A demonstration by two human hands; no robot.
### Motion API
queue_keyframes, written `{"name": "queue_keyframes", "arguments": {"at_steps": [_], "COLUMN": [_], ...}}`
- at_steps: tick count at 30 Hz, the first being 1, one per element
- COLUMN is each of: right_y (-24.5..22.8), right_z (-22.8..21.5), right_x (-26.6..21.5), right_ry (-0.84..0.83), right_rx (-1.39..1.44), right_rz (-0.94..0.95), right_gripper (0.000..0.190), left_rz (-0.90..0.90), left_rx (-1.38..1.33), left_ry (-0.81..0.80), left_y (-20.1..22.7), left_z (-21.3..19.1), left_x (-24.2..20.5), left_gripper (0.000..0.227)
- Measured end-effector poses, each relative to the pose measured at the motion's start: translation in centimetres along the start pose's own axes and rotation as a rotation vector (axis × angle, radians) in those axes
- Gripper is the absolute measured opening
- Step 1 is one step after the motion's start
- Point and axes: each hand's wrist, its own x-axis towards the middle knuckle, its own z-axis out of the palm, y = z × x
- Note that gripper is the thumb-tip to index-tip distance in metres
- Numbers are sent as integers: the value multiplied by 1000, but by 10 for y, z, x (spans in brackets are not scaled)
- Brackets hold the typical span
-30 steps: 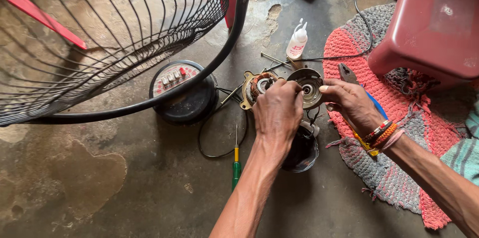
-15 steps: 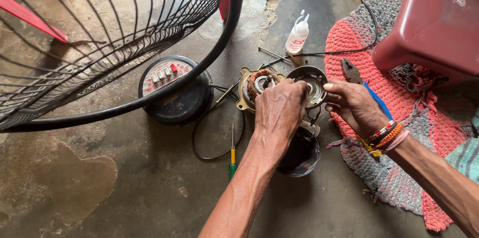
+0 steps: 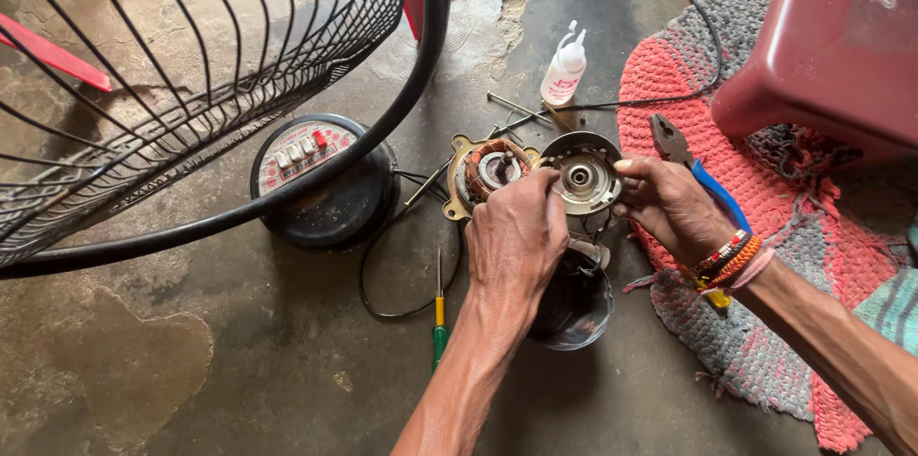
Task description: The person disassembles a fan motor, cleans the internal components, applies lubricant to the bearings, and reassembles the motor. They use a screwdriver, pliers, and a lubricant bottle to perform the maintenance.
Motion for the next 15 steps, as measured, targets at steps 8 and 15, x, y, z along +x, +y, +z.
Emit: {"name": "queue_keyframes", "arguments": {"at_steps": [8,15], "right_y": [-1,-10], "right_z": [1,25], "right_x": [2,3], "right_ry": [48,302], "right_rx": [-167,-907], "right_rz": [-54,-232], "right_gripper": [30,46], "left_rz": [51,175], "left_rx": [68,156], "left_ry": [-24,-36], "left_y": [-3,-3], "left_z": [5,3], "left_x": [3,2], "left_gripper": [20,11]}}
